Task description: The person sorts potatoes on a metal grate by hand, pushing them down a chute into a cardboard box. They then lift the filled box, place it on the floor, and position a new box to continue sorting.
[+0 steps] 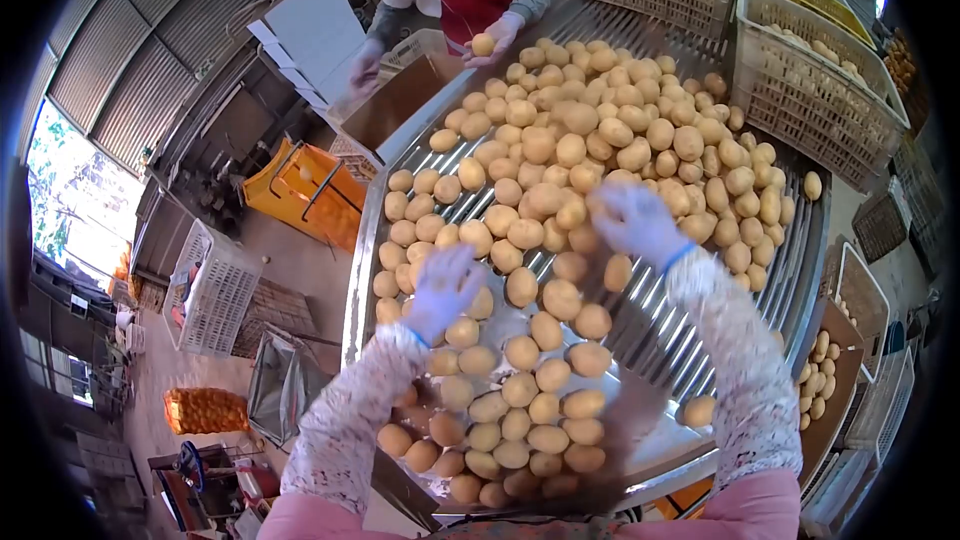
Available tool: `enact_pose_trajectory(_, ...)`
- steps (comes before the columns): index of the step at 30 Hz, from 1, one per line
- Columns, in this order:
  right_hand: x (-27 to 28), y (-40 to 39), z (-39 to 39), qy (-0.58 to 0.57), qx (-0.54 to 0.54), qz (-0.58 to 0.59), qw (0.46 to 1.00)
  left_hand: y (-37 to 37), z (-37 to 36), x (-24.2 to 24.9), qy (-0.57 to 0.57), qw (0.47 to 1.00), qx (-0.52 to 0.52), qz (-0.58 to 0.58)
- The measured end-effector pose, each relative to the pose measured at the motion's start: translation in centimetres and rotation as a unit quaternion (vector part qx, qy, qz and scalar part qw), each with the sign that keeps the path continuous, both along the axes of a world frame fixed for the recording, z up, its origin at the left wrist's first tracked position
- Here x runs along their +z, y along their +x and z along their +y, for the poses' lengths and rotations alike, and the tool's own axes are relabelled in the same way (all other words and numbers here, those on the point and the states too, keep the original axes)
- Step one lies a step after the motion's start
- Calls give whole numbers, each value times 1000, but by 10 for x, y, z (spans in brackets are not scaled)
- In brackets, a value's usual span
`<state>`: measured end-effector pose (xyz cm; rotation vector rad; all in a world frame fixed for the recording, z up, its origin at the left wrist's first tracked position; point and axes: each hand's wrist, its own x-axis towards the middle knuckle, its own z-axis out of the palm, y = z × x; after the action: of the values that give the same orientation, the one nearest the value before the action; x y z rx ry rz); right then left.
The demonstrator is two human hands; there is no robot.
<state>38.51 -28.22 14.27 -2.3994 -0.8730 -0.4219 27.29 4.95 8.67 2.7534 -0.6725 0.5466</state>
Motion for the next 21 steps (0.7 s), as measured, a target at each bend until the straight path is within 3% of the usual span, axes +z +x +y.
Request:
enact_pose_trajectory(1,-5,39,-4,-31,7,-66,997,31,2,-8,-53,996,42,55)
enact_pose_trajectory(2,-12,74,-6,-62,15,-132,989,59,5,-16,23,1000,-13,11)
enact_pose_trajectory(3,-13,101,-4,-119,0,-116,986,85,8,-26,97,992,-68,-31)
enact_pose_trajectory(5,-20,129,8,-180,-11,-90,979,137,-8,-53,40,998,-44,24)
enact_pose_trajectory(6,-15,134,23,-255,-75,-23,964,163,-18,-68,38,998,-43,32)
enact_pose_trajectory(7,-12,138,37,-326,-138,45,934,187,-27,-85,-57,987,38,147)
enact_pose_trajectory(8,-8,145,45,-332,-134,57,932,197,-36,-100,-151,946,119,261)
enact_pose_trajectory(9,-2,155,52,-375,-155,113,907,194,-45,-88,-152,942,119,274)
enact_pose_trajectory(11,2,171,64,-439,-189,178,860,183,-63,-24,-178,896,222,342)
enact_pose_trajectory(13,17,166,74,-472,-177,206,839,173,-63,-38,-187,904,225,312)
enact_pose_trajectory(15,-6,169,65,-480,-169,174,843,162,-60,-55,-204,929,206,229)
enact_pose_trajectory(18,-13,150,69,-503,-140,155,838,128,-58,-48,-288,904,148,280)
enact_pose_trajectory(20,-9,120,71,-538,-104,193,814,98,-66,-40,-231,917,148,291)
enact_pose_trajectory(21,1,98,73,-520,-105,172,830,83,-72,-37,-207,910,128,335)
